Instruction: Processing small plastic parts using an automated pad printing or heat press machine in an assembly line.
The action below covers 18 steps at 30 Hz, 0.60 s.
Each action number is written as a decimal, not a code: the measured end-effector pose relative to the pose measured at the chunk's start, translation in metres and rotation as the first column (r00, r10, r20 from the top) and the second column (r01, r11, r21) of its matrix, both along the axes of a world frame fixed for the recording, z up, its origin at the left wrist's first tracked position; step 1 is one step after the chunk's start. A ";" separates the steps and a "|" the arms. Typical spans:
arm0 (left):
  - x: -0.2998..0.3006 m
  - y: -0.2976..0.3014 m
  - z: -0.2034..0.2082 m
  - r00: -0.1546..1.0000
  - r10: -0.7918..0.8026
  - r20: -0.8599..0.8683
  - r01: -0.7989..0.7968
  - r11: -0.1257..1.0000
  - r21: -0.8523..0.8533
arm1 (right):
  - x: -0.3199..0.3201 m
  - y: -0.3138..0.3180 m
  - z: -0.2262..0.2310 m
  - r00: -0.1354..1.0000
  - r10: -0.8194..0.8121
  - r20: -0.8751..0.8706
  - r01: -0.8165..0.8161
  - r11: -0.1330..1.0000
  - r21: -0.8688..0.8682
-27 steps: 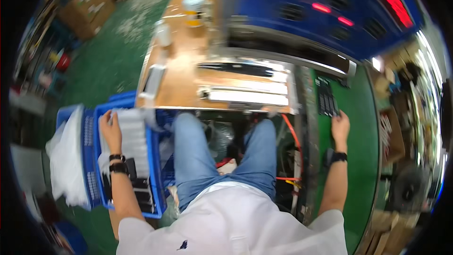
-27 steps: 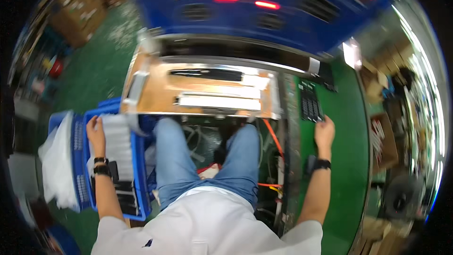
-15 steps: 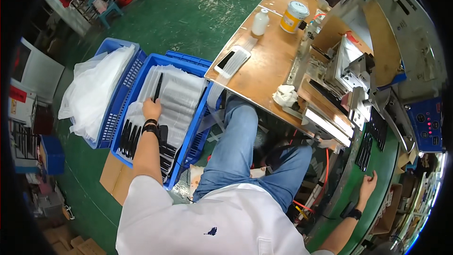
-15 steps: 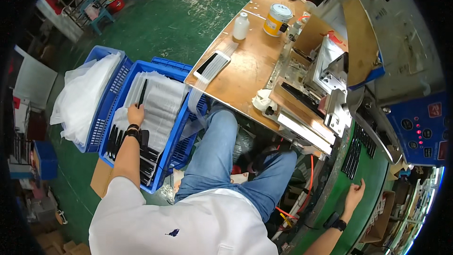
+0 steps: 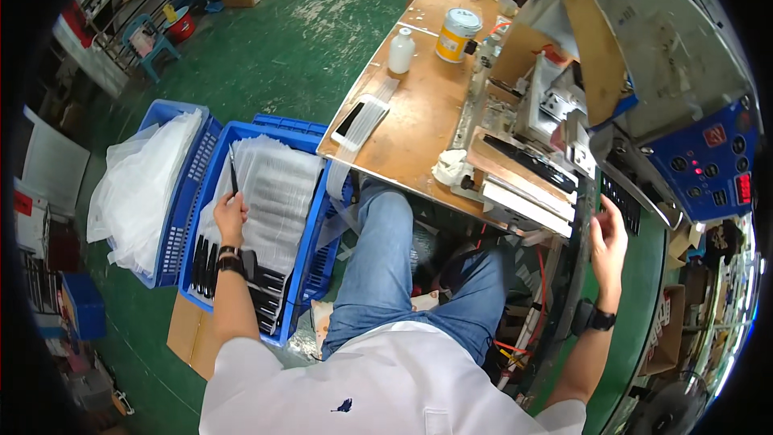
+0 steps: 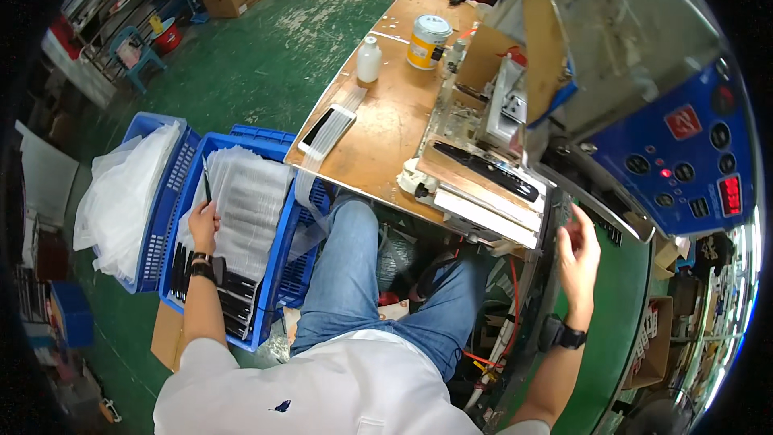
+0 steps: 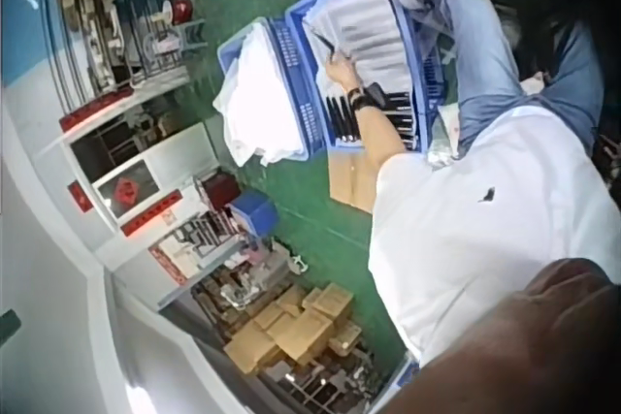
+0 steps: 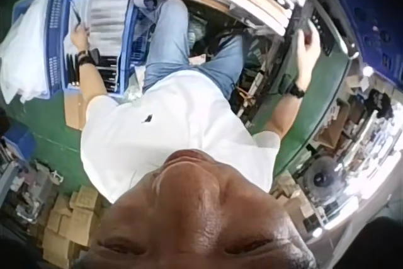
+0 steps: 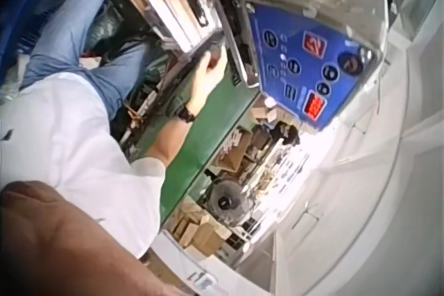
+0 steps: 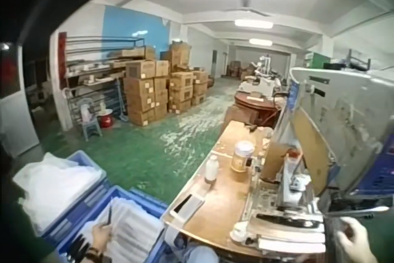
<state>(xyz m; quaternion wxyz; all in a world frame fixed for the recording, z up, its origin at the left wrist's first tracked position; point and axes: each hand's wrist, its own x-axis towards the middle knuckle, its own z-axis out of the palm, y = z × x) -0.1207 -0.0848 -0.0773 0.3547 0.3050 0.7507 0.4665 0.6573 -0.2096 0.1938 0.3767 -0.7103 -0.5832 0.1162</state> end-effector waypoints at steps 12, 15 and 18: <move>0.119 -0.003 0.176 0.831 -0.073 0.551 -0.199 0.886 0.418 | -0.048 0.064 0.051 0.973 0.224 0.057 -0.196 0.930 -0.311; 0.162 0.013 0.202 0.952 -0.159 0.263 0.011 0.874 0.486 | -0.051 0.071 0.046 0.960 0.266 0.086 -0.237 0.938 -0.252; 0.220 0.028 0.231 0.881 -0.467 0.071 0.405 0.824 0.395 | -0.052 0.068 0.039 0.936 0.326 0.134 -0.318 0.945 -0.075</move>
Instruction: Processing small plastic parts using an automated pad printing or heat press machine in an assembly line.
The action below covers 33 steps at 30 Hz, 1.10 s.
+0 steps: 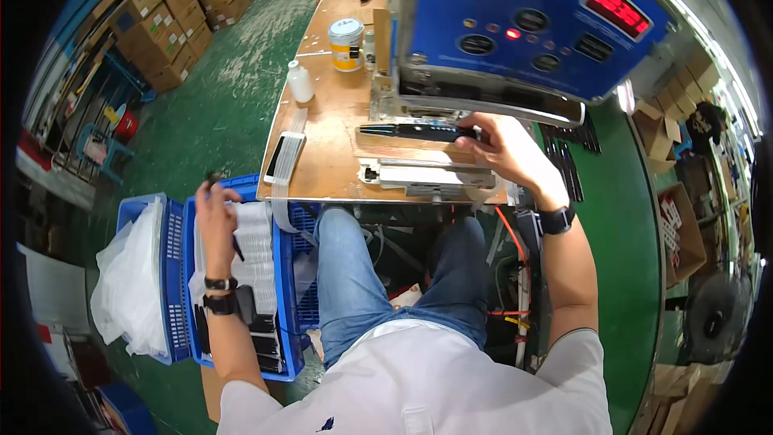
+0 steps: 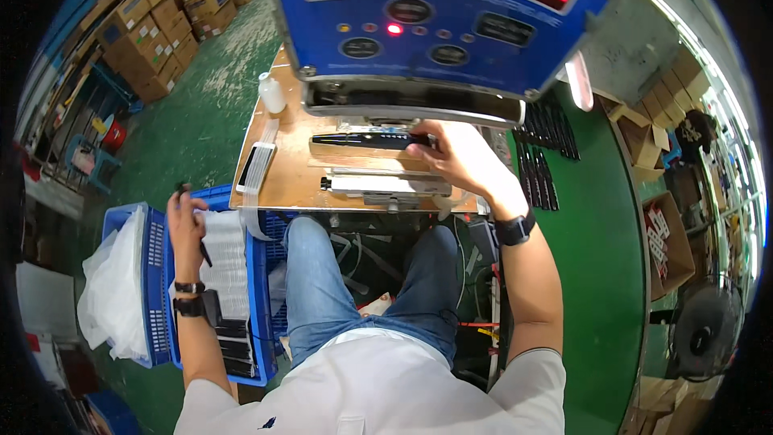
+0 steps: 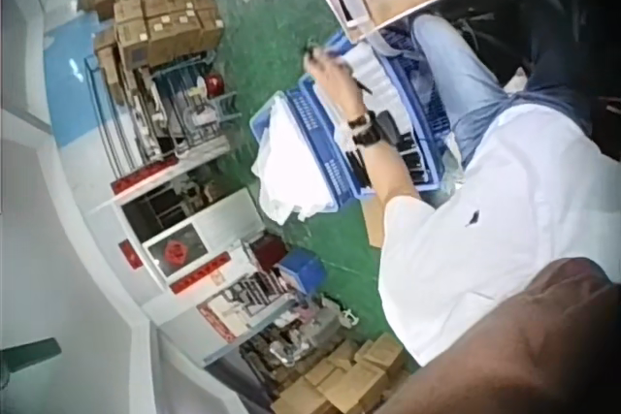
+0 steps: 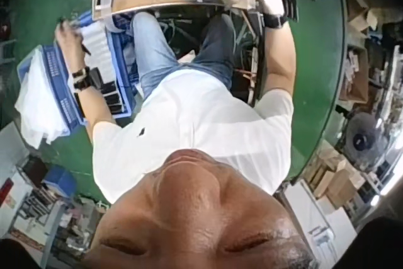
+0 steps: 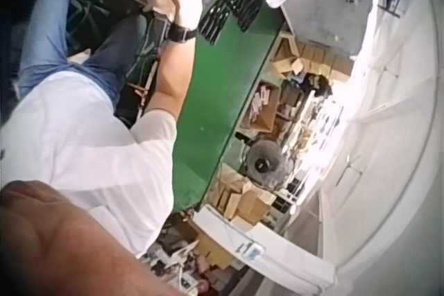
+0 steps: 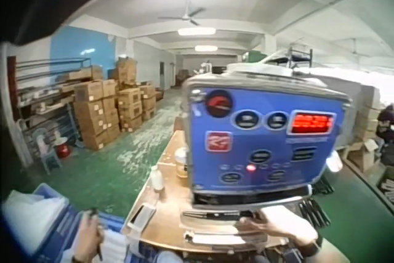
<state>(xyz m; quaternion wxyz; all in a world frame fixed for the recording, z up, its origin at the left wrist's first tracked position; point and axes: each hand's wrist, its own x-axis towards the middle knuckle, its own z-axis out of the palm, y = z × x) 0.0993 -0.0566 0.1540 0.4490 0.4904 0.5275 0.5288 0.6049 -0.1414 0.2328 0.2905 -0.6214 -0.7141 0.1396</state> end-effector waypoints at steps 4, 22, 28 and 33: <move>0.097 0.023 0.023 0.892 -0.171 -0.419 0.285 0.931 0.227 | 0.007 -0.011 0.003 0.990 0.044 0.130 -0.076 0.963 0.258; 0.315 0.005 0.042 0.455 0.068 -0.888 0.831 0.327 0.451 | 0.230 -0.251 -0.109 0.567 -0.743 -0.357 0.781 0.622 -0.053; 0.273 -0.026 0.070 0.626 0.003 -0.780 0.751 0.268 0.604 | 0.284 -0.279 -0.175 0.492 -0.862 0.125 0.852 0.506 0.137; 0.155 -0.050 0.014 0.789 -0.059 -0.612 0.549 0.517 0.657 | 0.293 -0.267 -0.190 0.430 -0.757 0.492 0.794 0.576 0.193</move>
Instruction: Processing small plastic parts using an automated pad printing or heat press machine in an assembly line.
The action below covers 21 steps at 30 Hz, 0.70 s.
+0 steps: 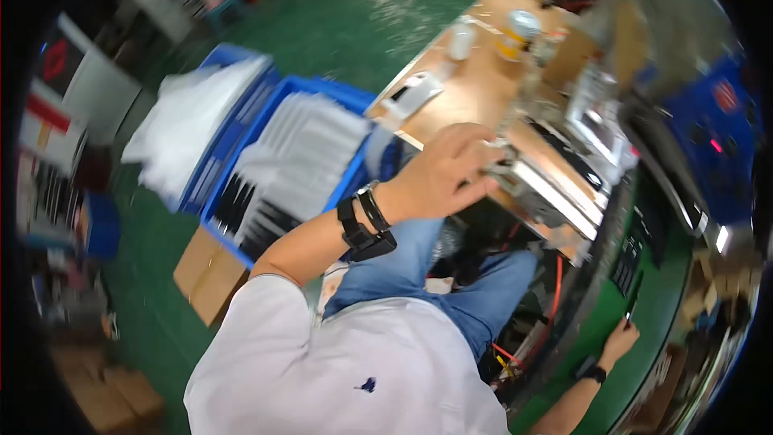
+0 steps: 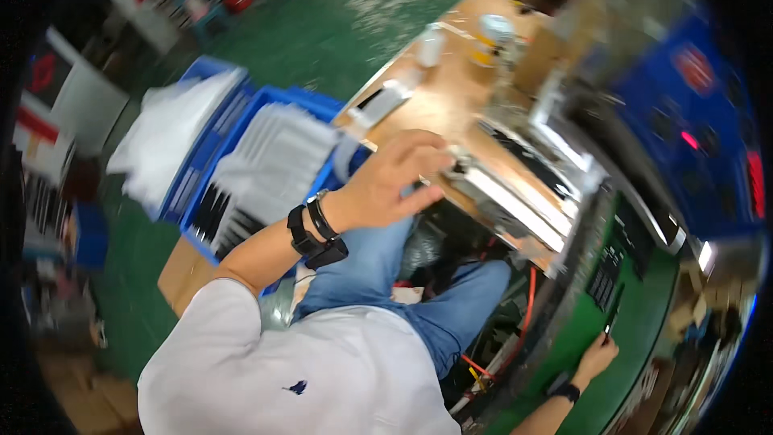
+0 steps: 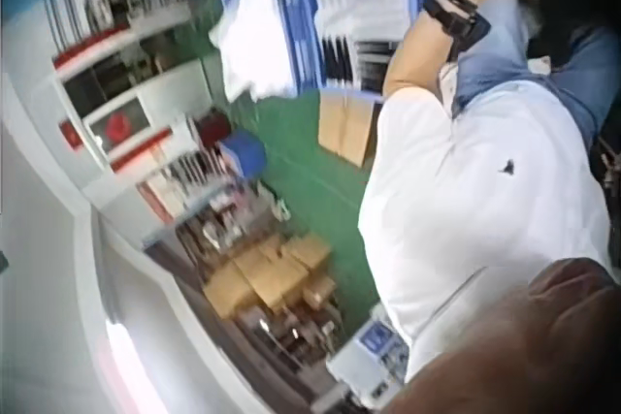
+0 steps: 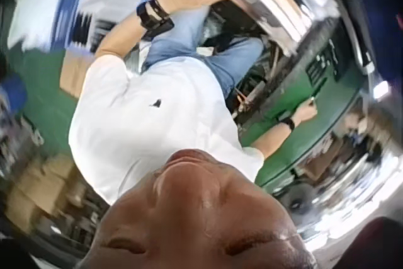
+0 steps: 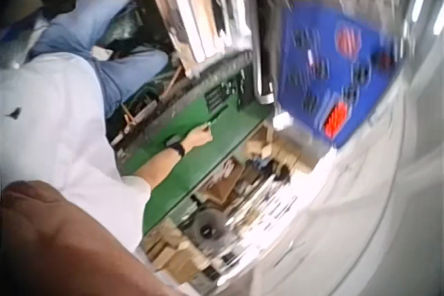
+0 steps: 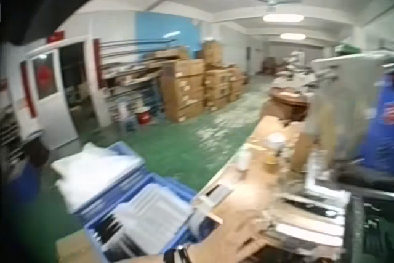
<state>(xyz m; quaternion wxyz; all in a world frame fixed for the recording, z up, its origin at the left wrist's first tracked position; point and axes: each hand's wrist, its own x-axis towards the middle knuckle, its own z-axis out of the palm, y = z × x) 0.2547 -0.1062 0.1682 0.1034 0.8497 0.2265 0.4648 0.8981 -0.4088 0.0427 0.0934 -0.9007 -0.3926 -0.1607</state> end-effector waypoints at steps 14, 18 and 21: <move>-0.491 -0.130 -0.233 0.038 0.895 -0.445 -0.907 -0.156 -0.392 | 0.067 0.046 -0.011 0.935 0.085 -0.344 0.007 0.966 0.260; -0.538 -0.159 -0.275 -0.088 0.818 -0.569 -0.837 -0.370 -0.403 | 0.079 0.050 0.000 0.917 -0.056 -0.395 0.106 0.988 0.108; -0.527 -0.156 -0.293 -0.099 0.904 -0.415 -0.709 -0.357 -0.608 | 0.061 0.040 0.021 0.869 0.066 -0.491 0.021 0.985 0.169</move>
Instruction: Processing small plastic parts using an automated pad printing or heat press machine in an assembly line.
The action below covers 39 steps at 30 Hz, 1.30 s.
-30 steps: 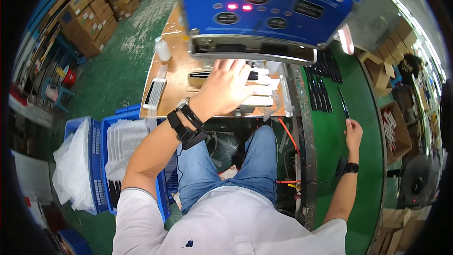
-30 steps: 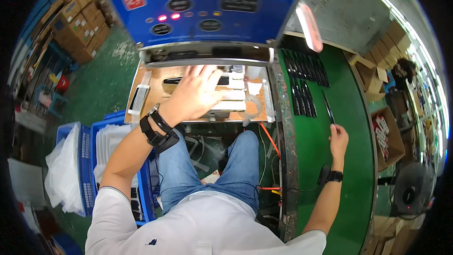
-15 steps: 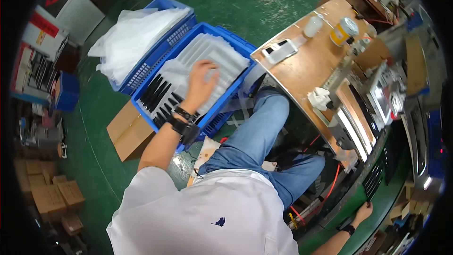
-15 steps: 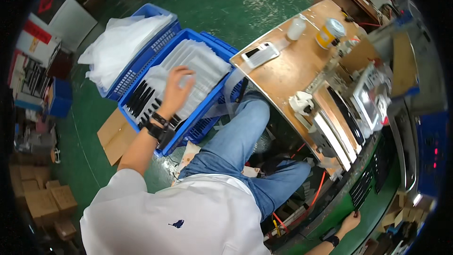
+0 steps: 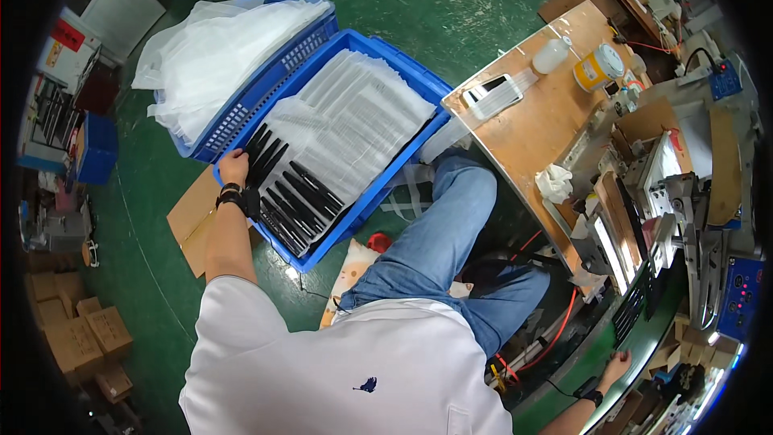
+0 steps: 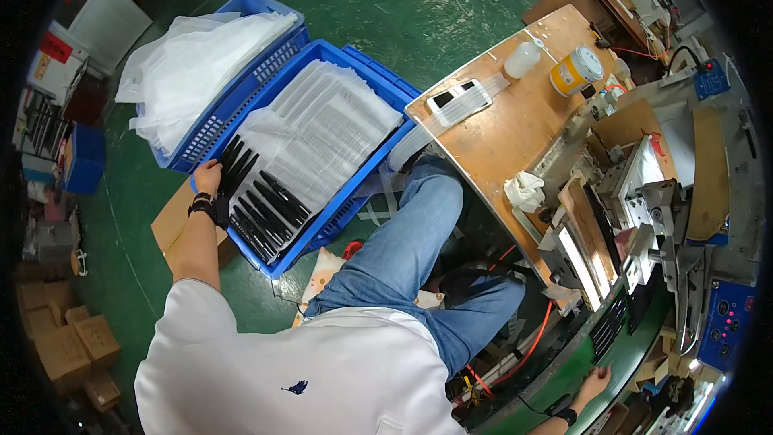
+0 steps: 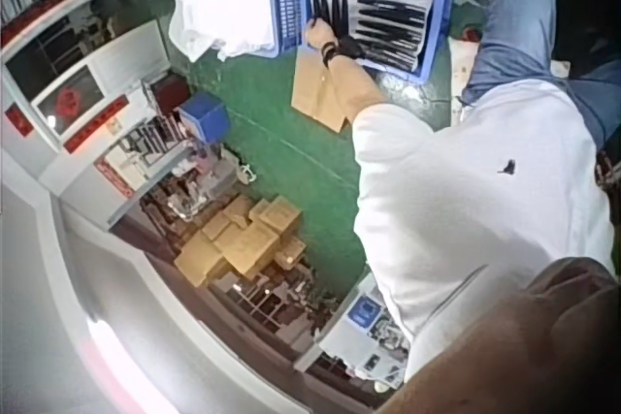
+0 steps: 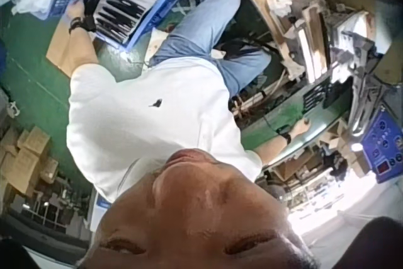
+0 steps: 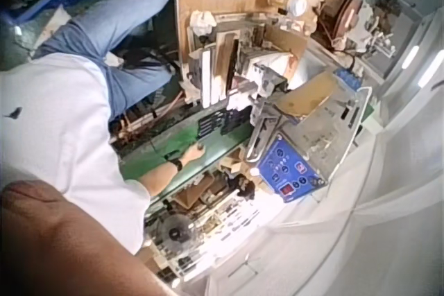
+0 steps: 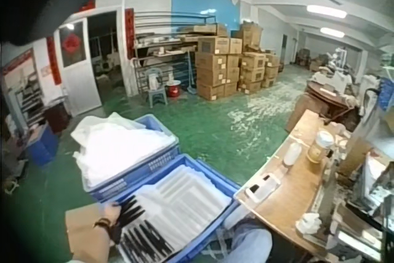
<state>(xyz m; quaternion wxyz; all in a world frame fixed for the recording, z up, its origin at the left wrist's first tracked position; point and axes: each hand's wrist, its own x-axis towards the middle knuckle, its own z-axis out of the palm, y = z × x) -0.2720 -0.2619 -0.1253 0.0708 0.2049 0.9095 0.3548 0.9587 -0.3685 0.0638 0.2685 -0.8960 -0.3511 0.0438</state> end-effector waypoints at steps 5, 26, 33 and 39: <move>-0.108 -0.028 -0.048 0.938 -0.346 -0.003 0.338 0.918 -0.209 | -0.039 0.026 0.018 0.943 0.333 0.021 -0.330 0.940 -0.088; -0.026 0.040 0.080 0.891 -0.435 0.128 0.429 0.900 0.074 | -0.350 0.211 0.180 0.668 0.743 -0.051 -0.729 0.666 0.160; 0.169 0.095 0.202 0.517 -0.601 0.610 -0.082 0.674 0.734 | -0.352 0.207 0.189 0.643 0.758 0.112 -0.766 0.641 0.054; 0.192 0.132 0.195 0.577 -0.659 0.483 0.251 0.706 0.662 | -0.282 0.139 0.165 0.805 0.550 0.223 -0.593 0.756 0.277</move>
